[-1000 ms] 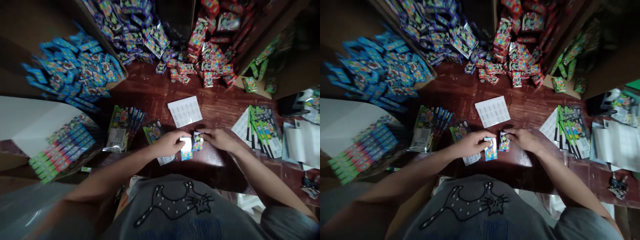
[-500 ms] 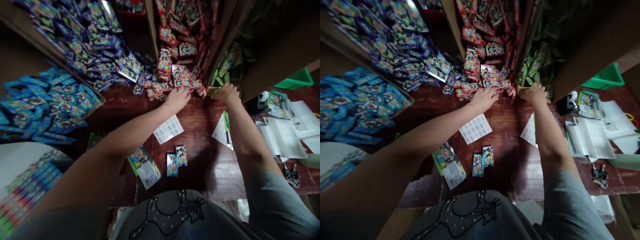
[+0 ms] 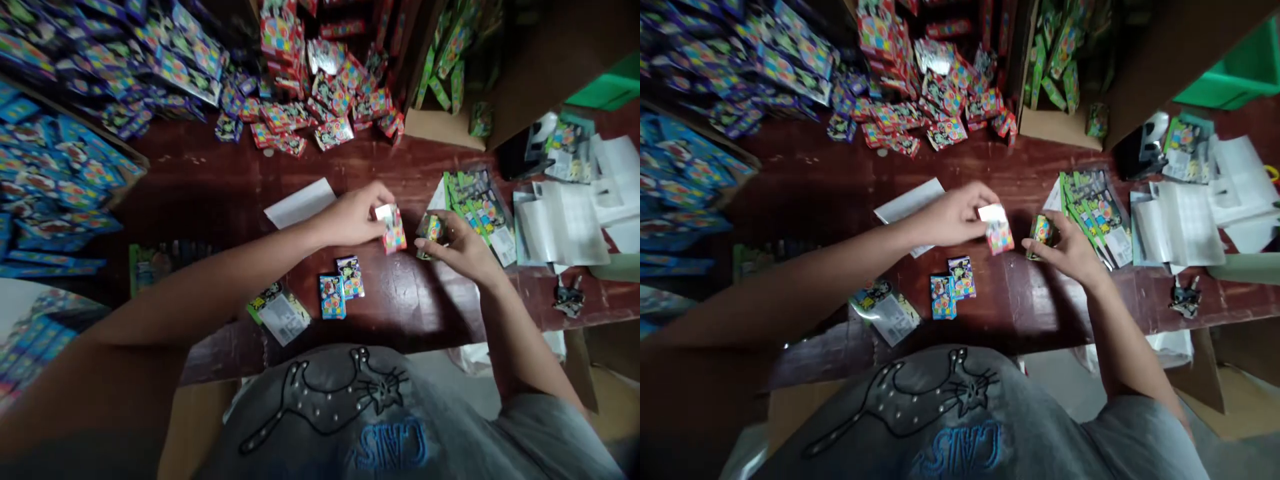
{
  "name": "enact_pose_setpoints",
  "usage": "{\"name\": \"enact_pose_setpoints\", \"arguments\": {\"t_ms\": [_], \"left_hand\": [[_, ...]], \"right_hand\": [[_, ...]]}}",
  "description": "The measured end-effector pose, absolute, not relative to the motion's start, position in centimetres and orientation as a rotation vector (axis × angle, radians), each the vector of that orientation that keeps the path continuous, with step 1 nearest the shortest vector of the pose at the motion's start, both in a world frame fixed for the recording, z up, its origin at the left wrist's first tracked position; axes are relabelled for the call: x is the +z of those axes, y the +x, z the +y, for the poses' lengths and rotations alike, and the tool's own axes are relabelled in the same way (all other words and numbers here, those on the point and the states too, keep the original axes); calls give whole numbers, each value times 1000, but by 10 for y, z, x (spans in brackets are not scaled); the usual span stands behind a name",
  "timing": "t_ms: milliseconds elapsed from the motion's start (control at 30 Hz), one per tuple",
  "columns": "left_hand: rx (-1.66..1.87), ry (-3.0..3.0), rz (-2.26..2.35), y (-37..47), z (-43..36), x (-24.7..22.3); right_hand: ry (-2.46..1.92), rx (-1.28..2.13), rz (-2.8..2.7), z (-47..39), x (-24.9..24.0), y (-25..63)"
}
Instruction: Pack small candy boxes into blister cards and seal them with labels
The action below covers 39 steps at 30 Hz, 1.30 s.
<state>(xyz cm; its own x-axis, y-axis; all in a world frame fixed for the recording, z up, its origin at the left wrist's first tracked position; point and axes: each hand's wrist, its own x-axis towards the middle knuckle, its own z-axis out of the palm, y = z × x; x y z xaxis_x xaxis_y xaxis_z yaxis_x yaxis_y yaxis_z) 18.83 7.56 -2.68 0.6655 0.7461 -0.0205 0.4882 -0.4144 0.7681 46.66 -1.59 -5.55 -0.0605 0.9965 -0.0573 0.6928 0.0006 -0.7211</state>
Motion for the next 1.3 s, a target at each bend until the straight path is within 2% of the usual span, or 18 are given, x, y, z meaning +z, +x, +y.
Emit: {"name": "enact_pose_setpoints", "arguments": {"t_ms": [100, 200, 267, 367, 433, 600, 667, 800, 933, 1133, 1300], "left_hand": [[157, 2053, 899, 194, 28, -41], [133, 2303, 931, 191, 5, -46], [187, 2476, 896, 189, -2, -45], [106, 2615, 858, 194, -11, -46], [18, 2614, 929, 201, -19, -49], [157, 2549, 1033, 175, -34, -47], [200, 2588, 969, 135, -43, -40], [41, 2705, 808, 49, -76, -32], [-49, 2787, 802, 22, -104, -41], [49, 2796, 1054, 54, -108, -60], [-17, 2714, 1175, 48, -113, -49]], "right_hand": [[-2126, 761, -1858, -58, -52, 456], [-2292, 507, -1985, -75, -44, 466], [-2068, 361, -2273, -77, -40, 480], [-1534, 322, -2755, -70, -41, 492], [-1451, 306, -2875, -63, -44, 487], [-2048, 188, -2636, -63, -47, 451], [-2084, 154, -2556, -68, -48, 446], [-1542, 35, -2635, -64, -65, 455], [-1011, 93, -2845, -52, -94, 443], [-997, 126, -2852, -44, -95, 411], [-900, 292, -2863, -37, -83, 363]]}}
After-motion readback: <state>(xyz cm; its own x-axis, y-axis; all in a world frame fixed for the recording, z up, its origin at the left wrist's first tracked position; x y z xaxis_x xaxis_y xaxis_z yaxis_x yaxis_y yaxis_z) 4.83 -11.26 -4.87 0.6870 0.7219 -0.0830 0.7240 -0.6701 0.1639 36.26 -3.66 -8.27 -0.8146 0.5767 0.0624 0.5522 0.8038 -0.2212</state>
